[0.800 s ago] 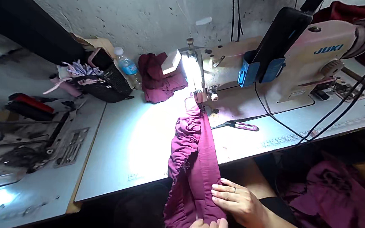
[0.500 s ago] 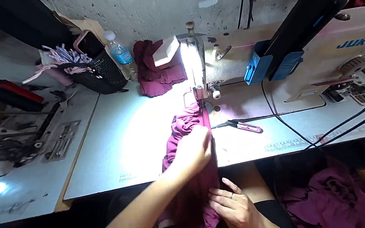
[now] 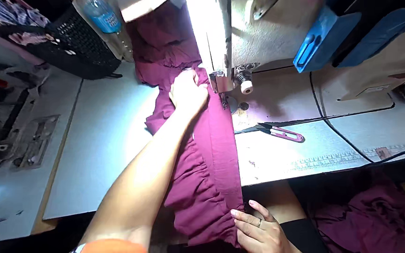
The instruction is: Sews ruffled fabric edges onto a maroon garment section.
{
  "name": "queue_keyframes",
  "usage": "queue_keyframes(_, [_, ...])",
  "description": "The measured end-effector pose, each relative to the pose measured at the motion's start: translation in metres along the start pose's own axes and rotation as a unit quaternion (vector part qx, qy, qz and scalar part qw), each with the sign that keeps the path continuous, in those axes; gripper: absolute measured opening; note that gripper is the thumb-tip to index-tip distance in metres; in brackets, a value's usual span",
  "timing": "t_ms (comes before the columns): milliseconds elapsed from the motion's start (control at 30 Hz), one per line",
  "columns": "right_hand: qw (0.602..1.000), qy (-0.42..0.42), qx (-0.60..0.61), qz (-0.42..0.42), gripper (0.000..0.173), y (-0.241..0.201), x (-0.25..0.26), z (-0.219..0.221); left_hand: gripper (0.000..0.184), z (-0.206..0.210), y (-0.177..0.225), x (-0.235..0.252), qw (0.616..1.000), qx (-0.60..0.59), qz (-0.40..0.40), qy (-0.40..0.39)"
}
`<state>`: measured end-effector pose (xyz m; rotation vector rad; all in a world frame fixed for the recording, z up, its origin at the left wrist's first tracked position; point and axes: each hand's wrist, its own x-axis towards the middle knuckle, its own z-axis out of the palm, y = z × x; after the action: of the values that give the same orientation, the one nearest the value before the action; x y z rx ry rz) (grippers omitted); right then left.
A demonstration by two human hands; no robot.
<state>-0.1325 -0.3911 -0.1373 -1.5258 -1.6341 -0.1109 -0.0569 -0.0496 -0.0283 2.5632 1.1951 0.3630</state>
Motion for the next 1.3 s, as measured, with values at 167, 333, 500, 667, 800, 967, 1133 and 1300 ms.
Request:
queue_keyframes(167, [1.000,-0.016,0.003,0.015,0.025,-0.006,0.004,-0.008,0.040,0.013,0.013,0.010,1.000,-0.027,0.003,0.016])
queue_keyframes(333, [0.999,-0.022,0.011,0.035,0.025,-0.009,0.006,-0.011,0.041,0.023,0.015,0.007,0.997,0.024,0.053,0.052])
queue_keyframes(500, [0.998,0.002,0.012,0.057,0.023,-0.003,0.014,-0.010,0.051,0.022,0.016,0.017,0.994,0.052,0.077,0.053])
queue_keyframes(667, [0.996,0.024,0.036,0.075,0.023,0.009,0.036,-0.011,0.048,0.028,0.014,0.042,0.990,0.058,0.122,0.044])
queue_keyframes(800, [0.993,0.044,0.044,0.097,0.023,0.020,0.052,-0.010,0.050,0.057,0.009,0.084,0.982,0.086,0.113,0.121])
queue_keyframes(967, [0.990,0.046,0.033,0.128,0.025,0.032,0.078,-0.010,0.049,0.076,0.008,0.134,0.981,0.113,0.095,0.125])
queue_keyframes(1133, [0.988,0.033,0.013,0.149,0.029,0.042,0.101,-0.009,0.043,0.079,0.010,0.150,0.980,0.103,0.104,0.138])
queue_keyframes(1300, [0.985,0.016,0.012,0.172,0.028,0.053,0.121,-0.008,0.036,0.078,0.015,0.163,0.980,0.105,0.101,0.139])
